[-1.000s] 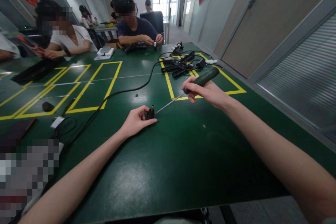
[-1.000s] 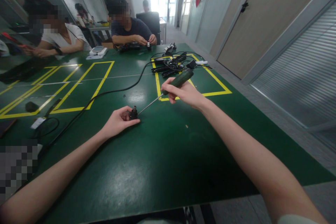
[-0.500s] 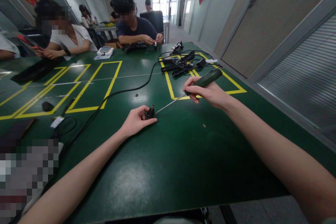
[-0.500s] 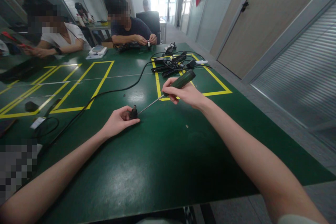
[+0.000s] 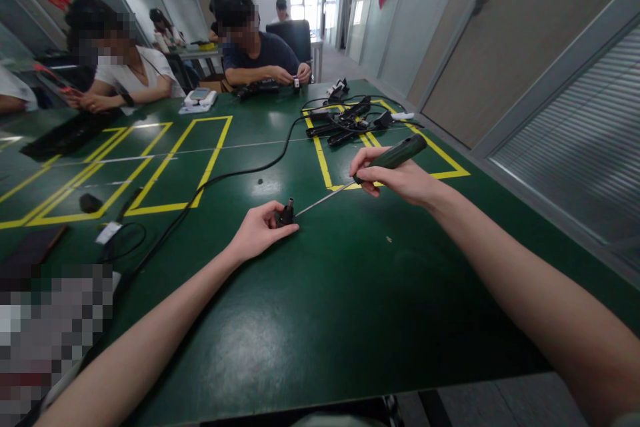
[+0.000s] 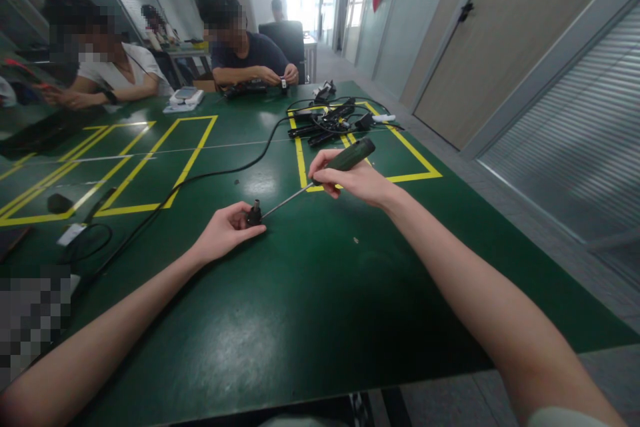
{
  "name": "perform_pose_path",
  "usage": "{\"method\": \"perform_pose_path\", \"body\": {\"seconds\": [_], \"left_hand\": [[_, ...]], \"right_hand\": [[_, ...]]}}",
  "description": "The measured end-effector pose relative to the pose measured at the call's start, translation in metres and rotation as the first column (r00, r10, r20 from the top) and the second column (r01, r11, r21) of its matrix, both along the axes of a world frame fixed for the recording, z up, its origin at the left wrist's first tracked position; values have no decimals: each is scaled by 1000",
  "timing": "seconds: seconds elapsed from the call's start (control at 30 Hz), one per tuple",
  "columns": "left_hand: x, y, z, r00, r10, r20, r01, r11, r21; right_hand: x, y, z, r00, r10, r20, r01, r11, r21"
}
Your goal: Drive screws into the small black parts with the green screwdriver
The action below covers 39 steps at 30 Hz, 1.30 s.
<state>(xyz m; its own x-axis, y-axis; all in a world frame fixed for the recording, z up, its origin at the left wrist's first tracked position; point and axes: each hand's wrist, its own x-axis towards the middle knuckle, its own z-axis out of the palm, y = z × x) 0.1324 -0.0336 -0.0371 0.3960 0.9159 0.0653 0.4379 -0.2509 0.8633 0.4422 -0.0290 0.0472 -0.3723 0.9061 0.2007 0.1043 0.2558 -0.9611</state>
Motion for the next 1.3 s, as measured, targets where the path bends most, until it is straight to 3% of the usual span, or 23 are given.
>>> {"method": "perform_pose_path", "body": {"seconds": [0.57, 0.9, 1.3], "left_hand": [[0, -1, 3, 999, -14, -46, 16, 999, 29], [0, -1, 2, 992, 15, -129, 25, 952, 304], [-2, 1, -4, 995, 15, -95, 16, 948, 319]], "right_hand": [[0, 0, 1, 1000, -15, 1, 15, 1000, 0], [-10, 3, -10, 975, -220, -43, 219, 976, -9], [-5, 11, -11, 974, -207, -92, 195, 973, -124]]}}
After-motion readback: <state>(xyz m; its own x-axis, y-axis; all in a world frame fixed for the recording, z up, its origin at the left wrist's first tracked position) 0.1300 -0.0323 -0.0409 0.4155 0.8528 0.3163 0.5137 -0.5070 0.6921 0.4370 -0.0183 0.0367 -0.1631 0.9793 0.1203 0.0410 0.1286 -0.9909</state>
